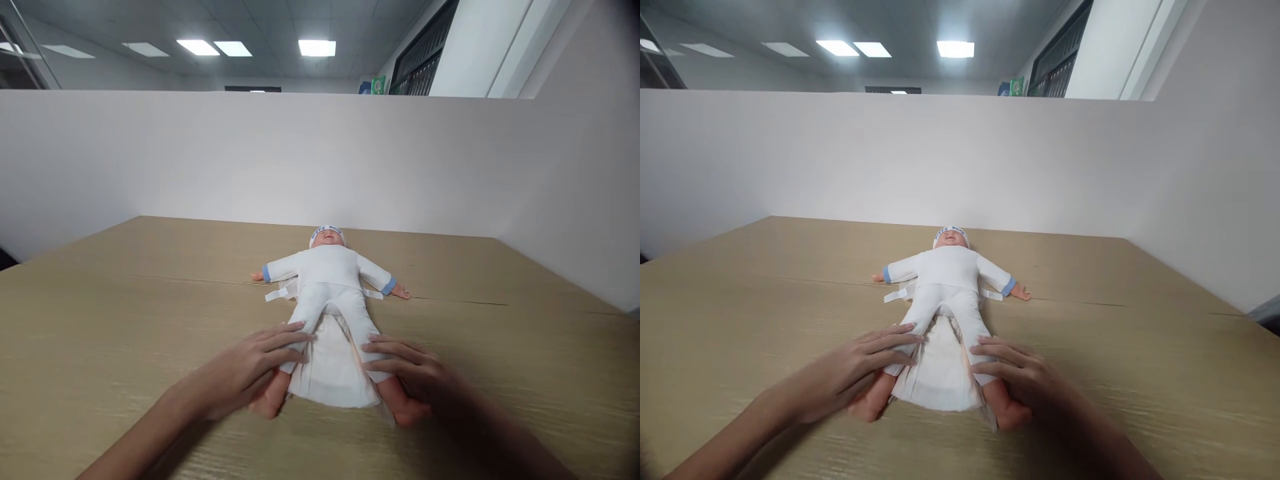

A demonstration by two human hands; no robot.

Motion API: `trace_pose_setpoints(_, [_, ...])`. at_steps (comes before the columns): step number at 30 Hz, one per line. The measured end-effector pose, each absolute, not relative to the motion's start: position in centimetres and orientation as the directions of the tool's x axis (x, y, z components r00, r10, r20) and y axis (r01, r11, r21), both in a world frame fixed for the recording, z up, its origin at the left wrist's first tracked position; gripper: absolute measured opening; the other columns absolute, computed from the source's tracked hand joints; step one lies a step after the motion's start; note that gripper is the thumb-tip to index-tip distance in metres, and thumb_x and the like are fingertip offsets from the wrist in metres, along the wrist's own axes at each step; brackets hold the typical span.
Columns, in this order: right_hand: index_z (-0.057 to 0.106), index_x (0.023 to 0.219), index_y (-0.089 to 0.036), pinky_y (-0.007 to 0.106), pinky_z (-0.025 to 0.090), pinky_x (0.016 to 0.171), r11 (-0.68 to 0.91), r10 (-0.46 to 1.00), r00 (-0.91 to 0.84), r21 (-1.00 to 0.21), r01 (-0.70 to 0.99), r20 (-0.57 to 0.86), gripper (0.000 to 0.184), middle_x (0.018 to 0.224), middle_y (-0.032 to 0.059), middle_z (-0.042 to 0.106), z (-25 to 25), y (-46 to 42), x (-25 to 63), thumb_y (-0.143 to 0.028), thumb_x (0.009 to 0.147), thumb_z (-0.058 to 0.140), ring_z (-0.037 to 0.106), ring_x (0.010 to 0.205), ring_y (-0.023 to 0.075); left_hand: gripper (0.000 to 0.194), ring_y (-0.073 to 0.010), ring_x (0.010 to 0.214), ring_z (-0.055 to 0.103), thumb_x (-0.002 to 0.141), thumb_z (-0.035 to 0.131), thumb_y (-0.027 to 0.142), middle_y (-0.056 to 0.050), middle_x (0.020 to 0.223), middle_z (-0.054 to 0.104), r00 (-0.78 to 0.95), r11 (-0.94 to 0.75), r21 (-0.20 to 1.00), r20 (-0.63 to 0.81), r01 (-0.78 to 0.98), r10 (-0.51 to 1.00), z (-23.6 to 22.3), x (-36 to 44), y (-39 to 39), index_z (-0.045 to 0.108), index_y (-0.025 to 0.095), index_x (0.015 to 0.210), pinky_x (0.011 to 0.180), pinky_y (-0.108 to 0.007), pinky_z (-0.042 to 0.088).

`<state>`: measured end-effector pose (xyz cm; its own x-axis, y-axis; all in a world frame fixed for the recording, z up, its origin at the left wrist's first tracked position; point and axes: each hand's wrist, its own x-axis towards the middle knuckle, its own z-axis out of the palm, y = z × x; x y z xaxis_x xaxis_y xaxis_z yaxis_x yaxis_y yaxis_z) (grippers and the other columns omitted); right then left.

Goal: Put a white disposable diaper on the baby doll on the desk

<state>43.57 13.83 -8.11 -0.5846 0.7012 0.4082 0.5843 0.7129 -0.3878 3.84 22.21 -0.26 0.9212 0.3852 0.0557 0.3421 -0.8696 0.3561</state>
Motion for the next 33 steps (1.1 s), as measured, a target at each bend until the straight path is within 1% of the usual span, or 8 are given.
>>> trace_pose_setpoints(3, [0.071, 0.141, -0.032, 0.039, 0.053, 0.12, 0.695, 0.712, -0.582, -0.508, 0.508, 0.393, 0.037, 0.153, 0.0091, 0.067, -7.6, 14.1, 43.7, -0.025, 0.112, 0.047, 0.056, 0.15, 0.0239, 0.038, -0.0264, 0.163, 0.036, 0.109, 0.055, 0.038, -0.002, 0.169, 0.05, 0.879, -0.819, 0.407, 0.076, 0.404, 0.471, 0.1, 4.8, 20.9, 0.057, 0.031, 0.147, 0.132, -0.049, 0.041])
trace_pose_setpoints(6, [0.068, 0.142, -0.029, 0.04, 0.051, 0.122, 0.654, 0.75, -0.548, -0.545, 0.525, 0.371, 0.04, 0.151, 0.0095, 0.068, -6.5, 13.5, 43.2, -0.026, 0.114, 0.039, 0.056, 0.15, 0.0224, 0.063, -0.0364, 0.159, 0.041, 0.091, 0.078, 0.06, -0.01, 0.159, 0.058, 0.83, -0.775, 0.44, 0.106, 0.454, 0.547, -0.5, 6.1, 19.6, 0.058, 0.027, 0.14, 0.126, -0.055, 0.047])
trace_pose_setpoints(12, [0.044, 0.165, -0.032, 0.055, 0.048, 0.124, 0.53, 0.834, -0.435, -0.273, 0.803, 0.34, 0.079, 0.16, 0.0105, 0.058, -5.6, 10.4, 39.0, -0.051, 0.096, 0.076, 0.054, 0.15, 0.0352, 0.021, -0.0336, 0.152, 0.045, 0.091, 0.068, 0.017, -0.011, 0.138, 0.066, 0.756, -0.756, 0.39, 0.193, 0.525, 0.625, -2.3, 7.8, 18.5, 0.058, 0.024, 0.109, 0.125, -0.054, 0.045])
trace_pose_setpoints(17, [0.053, 0.159, -0.031, 0.049, 0.056, 0.114, 0.448, 0.818, -0.344, -0.136, 0.883, 0.461, 0.064, 0.148, 0.0101, 0.066, -7.6, 10.7, 36.3, -0.016, 0.097, 0.06, 0.062, 0.138, 0.0315, 0.013, -0.0327, 0.124, 0.058, 0.1, 0.054, 0.02, -0.009, 0.118, 0.071, 0.702, -0.706, 0.435, 0.205, 0.559, 0.682, -1.5, 7.8, 19.3, 0.062, 0.024, 0.109, 0.107, -0.052, 0.052])
trace_pose_setpoints(20, [0.072, 0.123, -0.027, 0.041, 0.06, 0.091, 0.398, 0.857, -0.248, -0.272, 0.876, 0.452, 0.042, 0.12, 0.0091, 0.073, -6.8, 12.6, 36.2, -0.007, 0.095, 0.048, 0.07, 0.109, 0.0272, 0.017, -0.0304, 0.109, 0.062, 0.103, 0.05, 0.029, -0.009, 0.108, 0.071, 0.64, -0.645, 0.516, 0.219, 0.564, 0.736, 0.0, 8.0, 20.7, 0.066, 0.023, 0.105, 0.096, -0.047, 0.051])
trace_pose_setpoints(23, [0.069, 0.099, -0.024, 0.037, 0.056, 0.081, 0.372, 0.867, -0.132, -0.447, 0.813, 0.481, 0.022, 0.103, 0.0075, 0.07, -4.5, 15.6, 36.7, -0.023, 0.105, 0.047, 0.067, 0.092, 0.0249, 0.024, -0.0279, 0.099, 0.064, 0.105, 0.048, 0.04, -0.007, 0.101, 0.071, 0.605, -0.635, 0.586, 0.286, 0.503, 0.743, 1.9, 8.8, 23.3, 0.065, 0.023, 0.099, 0.094, -0.043, 0.048])
trace_pose_setpoints(27, [0.068, 0.1, -0.024, 0.042, 0.05, 0.102, 0.37, 0.858, 0.052, -0.686, 0.627, 0.511, 0.032, 0.11, 0.0099, 0.069, -2.1, 21.2, 37.3, -0.05, 0.105, 0.052, 0.064, 0.108, 0.029, 0.031, -0.0285, 0.103, 0.061, 0.103, 0.048, 0.048, -0.006, 0.1, 0.07, 0.545, -0.63, 0.658, 0.375, 0.413, 0.75, 3.5, 11.0, 28.6, 0.062, 0.023, 0.092, 0.097, -0.04, 0.045])
trace_pose_setpoints(33, [0.072, 0.097, -0.023, 0.049, 0.052, 0.111, 0.2, 0.961, 0.111, -0.915, 0.349, 0.253, 0.055, 0.105, 0.01, 0.078, -3.3, 29.5, 37.9, -0.074, 0.096, 0.052, 0.069, 0.113, 0.0318, 0.041, -0.0308, 0.111, 0.061, 0.091, 0.062, 0.059, -0.007, 0.107, 0.071, 0.497, -0.296, 0.932, 0.158, 0.212, 0.853, 1.2, 13.9, 35.8, 0.065, 0.02, 0.102, 0.105, -0.042, 0.045])
